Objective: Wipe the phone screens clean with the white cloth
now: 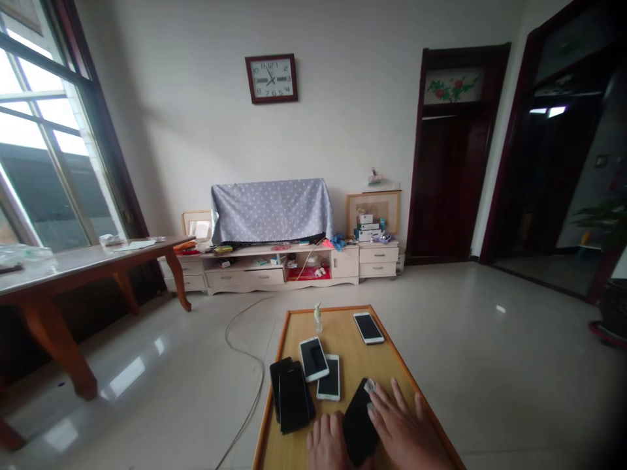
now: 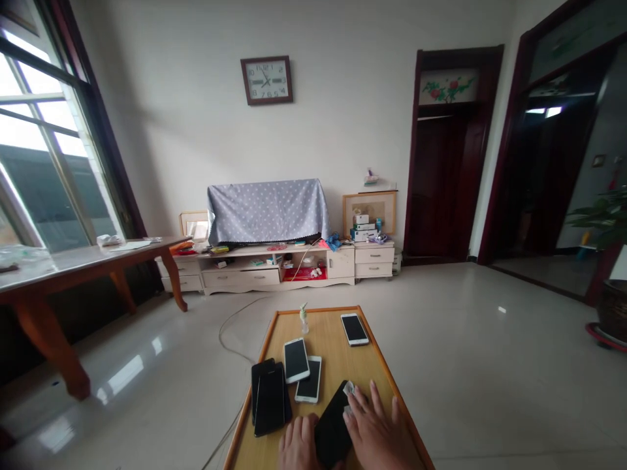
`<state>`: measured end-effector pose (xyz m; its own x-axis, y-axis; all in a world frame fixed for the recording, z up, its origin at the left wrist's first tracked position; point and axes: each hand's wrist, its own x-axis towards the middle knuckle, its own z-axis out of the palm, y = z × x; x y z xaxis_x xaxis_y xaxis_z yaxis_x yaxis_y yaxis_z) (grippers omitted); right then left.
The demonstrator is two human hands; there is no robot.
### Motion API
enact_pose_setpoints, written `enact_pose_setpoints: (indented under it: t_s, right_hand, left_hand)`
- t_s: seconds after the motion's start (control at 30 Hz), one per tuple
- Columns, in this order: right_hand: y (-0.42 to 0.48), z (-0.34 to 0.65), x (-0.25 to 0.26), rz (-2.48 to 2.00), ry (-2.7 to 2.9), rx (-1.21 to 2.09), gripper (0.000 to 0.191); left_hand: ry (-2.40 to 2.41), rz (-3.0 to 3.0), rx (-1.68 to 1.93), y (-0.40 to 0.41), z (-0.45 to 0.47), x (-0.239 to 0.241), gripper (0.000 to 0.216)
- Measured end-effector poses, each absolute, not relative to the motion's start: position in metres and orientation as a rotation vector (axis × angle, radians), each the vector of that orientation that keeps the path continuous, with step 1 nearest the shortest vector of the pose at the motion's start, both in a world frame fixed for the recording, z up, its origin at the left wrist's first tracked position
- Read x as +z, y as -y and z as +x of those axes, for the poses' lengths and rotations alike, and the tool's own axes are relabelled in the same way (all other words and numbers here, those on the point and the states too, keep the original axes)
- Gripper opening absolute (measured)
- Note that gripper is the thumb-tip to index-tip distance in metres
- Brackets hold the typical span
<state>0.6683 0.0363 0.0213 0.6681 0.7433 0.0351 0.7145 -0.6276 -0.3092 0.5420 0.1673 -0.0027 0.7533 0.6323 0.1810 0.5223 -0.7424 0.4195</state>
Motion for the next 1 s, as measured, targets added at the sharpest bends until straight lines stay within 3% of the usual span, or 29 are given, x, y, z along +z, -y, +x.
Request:
enact_pose_setpoints:
  t_s: [0.17, 0.4, 0.57, 0.77, 1.0]
  right_hand:
    - [-0.051, 0.638, 0.024, -2.359, 1.471, 0.334, 0.050]
    - [-0.060, 0.674, 0.026, -2.634, 1.064, 0.168, 0.057]
    - [-0.067, 0.655, 0.019, -2.377, 1.414, 0.280, 0.049]
    - [-0.061, 0.679, 0.023, -2.580, 1.100, 0.181, 0.057]
    - [-0.045, 0.641, 0.010, -2.352, 1.359, 0.340, 0.049]
  left_hand:
    - [-0.806, 2.540, 0.522, -0.165, 0.537, -0.001, 0.038]
    - [-0.819, 2.512, 0.438, -0.165, 0.538, 0.009, 0.065]
    - [-0.804, 2.501, 0.439, -0.165, 0.539, 0.008, 0.044]
    - [-0.823, 2.530, 0.434, -0.164, 0.539, 0.006, 0.065]
    - [-0.811, 2.508, 0.425, -0.165, 0.541, 0.008, 0.045]
